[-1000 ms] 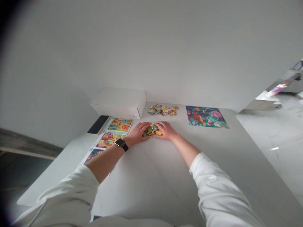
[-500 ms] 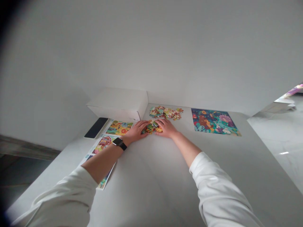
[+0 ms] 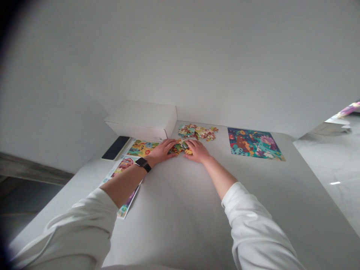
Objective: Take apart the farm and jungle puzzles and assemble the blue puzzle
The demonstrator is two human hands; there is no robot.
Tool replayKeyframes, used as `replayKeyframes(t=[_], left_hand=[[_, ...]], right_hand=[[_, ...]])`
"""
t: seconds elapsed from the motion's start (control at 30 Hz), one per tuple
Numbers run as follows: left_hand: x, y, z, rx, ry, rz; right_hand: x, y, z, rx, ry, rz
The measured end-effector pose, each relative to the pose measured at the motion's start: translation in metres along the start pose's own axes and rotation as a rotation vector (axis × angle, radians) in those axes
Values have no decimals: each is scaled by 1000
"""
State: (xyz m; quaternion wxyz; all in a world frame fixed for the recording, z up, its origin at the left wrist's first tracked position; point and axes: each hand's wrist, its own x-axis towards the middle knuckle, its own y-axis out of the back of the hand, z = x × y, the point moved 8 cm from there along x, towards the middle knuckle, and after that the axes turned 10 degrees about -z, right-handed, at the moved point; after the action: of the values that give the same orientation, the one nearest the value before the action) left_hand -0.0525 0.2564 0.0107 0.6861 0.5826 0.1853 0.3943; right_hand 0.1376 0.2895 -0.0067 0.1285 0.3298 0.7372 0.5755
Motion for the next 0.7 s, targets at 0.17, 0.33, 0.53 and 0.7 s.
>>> replayKeyframes(t=[0.17, 0.33, 0.53, 0.7], left_hand=[[-1, 2, -6, 78, 61, -37], [21, 13, 17, 27, 53, 46], [76, -8, 10, -6, 363, -130], [77, -13, 6, 44, 463, -192]], right_hand=[[-20, 6, 6, 53, -52, 113], [-52, 3, 15, 66, -136, 145], [-55, -1, 17, 60, -224, 81], [-51, 3, 8, 71, -207, 95]])
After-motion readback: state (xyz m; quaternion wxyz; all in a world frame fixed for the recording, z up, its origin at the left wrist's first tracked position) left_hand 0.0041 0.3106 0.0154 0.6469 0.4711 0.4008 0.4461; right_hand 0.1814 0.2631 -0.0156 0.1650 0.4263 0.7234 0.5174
